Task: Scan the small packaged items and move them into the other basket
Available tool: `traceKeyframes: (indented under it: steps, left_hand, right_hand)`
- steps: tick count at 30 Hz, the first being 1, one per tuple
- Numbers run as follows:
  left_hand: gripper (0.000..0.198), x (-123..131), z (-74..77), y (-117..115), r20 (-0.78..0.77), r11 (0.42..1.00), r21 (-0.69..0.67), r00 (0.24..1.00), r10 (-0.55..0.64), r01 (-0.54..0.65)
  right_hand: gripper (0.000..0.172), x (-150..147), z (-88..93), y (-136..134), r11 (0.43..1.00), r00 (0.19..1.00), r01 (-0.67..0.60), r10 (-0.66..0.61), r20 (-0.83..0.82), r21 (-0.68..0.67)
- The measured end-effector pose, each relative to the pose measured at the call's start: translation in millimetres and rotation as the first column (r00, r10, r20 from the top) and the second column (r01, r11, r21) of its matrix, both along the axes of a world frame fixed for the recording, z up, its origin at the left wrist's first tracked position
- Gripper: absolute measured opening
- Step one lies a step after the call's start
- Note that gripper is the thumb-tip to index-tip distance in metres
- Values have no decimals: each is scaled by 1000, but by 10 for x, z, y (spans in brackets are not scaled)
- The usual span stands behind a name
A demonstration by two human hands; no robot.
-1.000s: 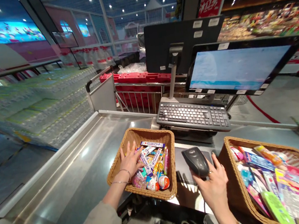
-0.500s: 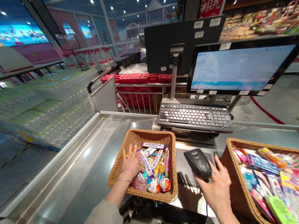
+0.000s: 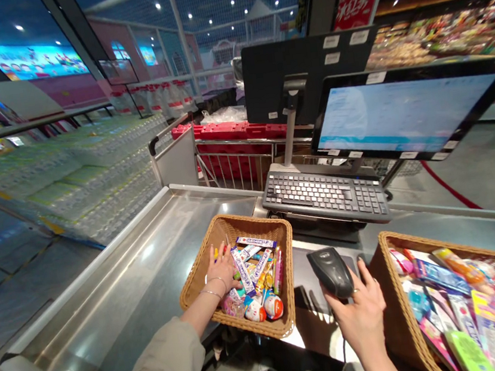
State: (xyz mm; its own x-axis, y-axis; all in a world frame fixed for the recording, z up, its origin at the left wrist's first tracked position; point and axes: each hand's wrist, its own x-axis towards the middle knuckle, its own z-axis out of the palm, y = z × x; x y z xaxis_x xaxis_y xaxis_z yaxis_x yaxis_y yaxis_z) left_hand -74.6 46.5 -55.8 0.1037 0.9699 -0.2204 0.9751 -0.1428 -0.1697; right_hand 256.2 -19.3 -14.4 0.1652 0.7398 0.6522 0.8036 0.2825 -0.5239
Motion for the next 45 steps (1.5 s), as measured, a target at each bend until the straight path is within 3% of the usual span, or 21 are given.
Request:
traceKeyframes:
  steps: [7,11,19,24,28,33,39,45]
  left_hand:
    - [105,36,-42,107,-45,999,-32,999,-30,28]
    - [98,48,-43,139,-46,999,-20,998,-50,49]
    - [37,82,147,92,39,981,84,984,-177,173]
    - [22,16,368,85,134,958,213,965,-225,193]
    - [20,-90,502,106,231,936,339,956,-179,93]
    - [27,-178,531,135,356,926,370,932,-70,-72]
    - [30,-133,463,168,638,921,274,769,40,-276]
    - [35,-17,455,204,691,910,230,717,97,-345]
  right_hand:
    - [46,7,1,1,1000,1000,-13,13,0,-8]
    - [47,47,-36,-1,1000,1000,-3,4,10,-23]
    - [42,59,-24,15,1000,1000,-9,8,-13,-24]
    - [39,28,-3,33,1000,999,-11,11,-33,-20]
    - [38,18,-22,48,1000,999,-27,27,-30,-7]
    - [38,17,-16,58,1000,999,-30,30,-44,-5]
    - [41,15,7,47,1000,999,-17,17,-45,-6]
    - [38,55,11,11,999,999,-22,20,-47,-36]
